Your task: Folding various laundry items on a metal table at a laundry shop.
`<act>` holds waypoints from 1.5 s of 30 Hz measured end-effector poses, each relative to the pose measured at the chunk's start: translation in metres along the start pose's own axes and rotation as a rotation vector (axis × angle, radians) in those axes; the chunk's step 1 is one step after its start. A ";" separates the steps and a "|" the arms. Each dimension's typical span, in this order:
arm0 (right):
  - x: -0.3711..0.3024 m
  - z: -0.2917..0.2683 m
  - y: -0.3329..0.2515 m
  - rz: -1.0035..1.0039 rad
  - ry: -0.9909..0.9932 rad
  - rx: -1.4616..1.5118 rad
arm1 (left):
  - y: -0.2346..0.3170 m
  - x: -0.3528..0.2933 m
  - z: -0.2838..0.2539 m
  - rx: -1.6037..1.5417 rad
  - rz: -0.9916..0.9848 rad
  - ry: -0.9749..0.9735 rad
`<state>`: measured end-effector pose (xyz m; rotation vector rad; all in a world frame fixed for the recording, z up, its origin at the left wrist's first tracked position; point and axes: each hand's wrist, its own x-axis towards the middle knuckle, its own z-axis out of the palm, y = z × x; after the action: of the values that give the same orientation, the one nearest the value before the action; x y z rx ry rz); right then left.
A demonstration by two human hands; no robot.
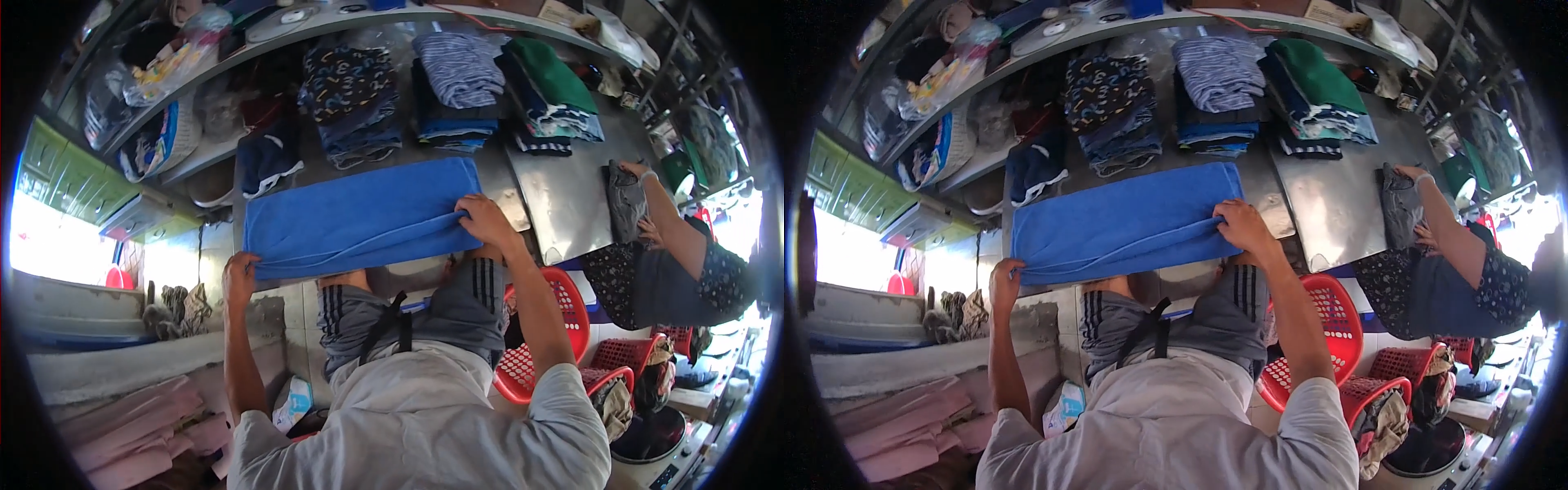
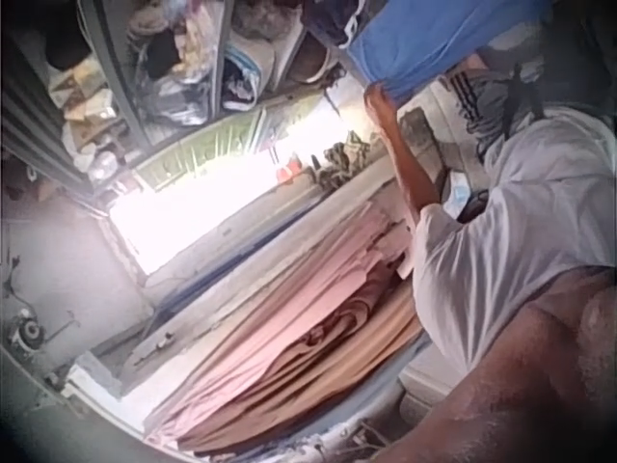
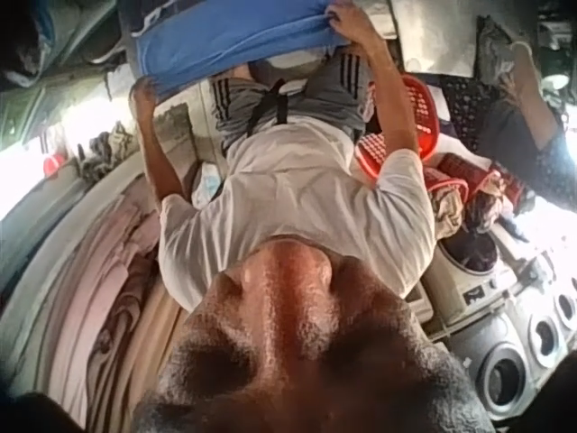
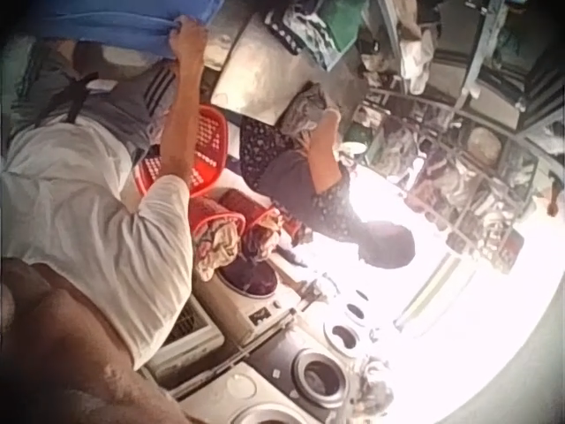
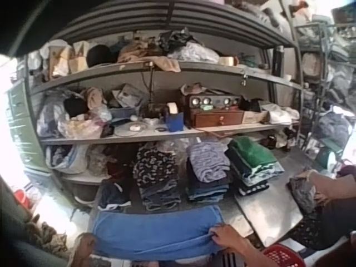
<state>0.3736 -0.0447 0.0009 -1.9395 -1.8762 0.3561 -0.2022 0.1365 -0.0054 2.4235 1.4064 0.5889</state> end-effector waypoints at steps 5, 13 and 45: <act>0.005 -0.012 -0.012 -0.110 -0.048 -0.182 | 0.003 0.017 -0.011 0.029 -0.121 -0.095; -0.031 -0.030 -0.034 -0.177 0.176 -0.078 | -0.008 0.002 -0.025 -0.179 -0.106 0.284; -0.006 0.109 -0.183 0.071 0.253 0.329 | 0.205 0.023 0.095 -0.009 -0.510 0.020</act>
<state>0.1609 -0.0367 -0.0108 -1.7404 -1.4882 0.3930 0.0092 0.0533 0.0049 1.9328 1.9240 0.4865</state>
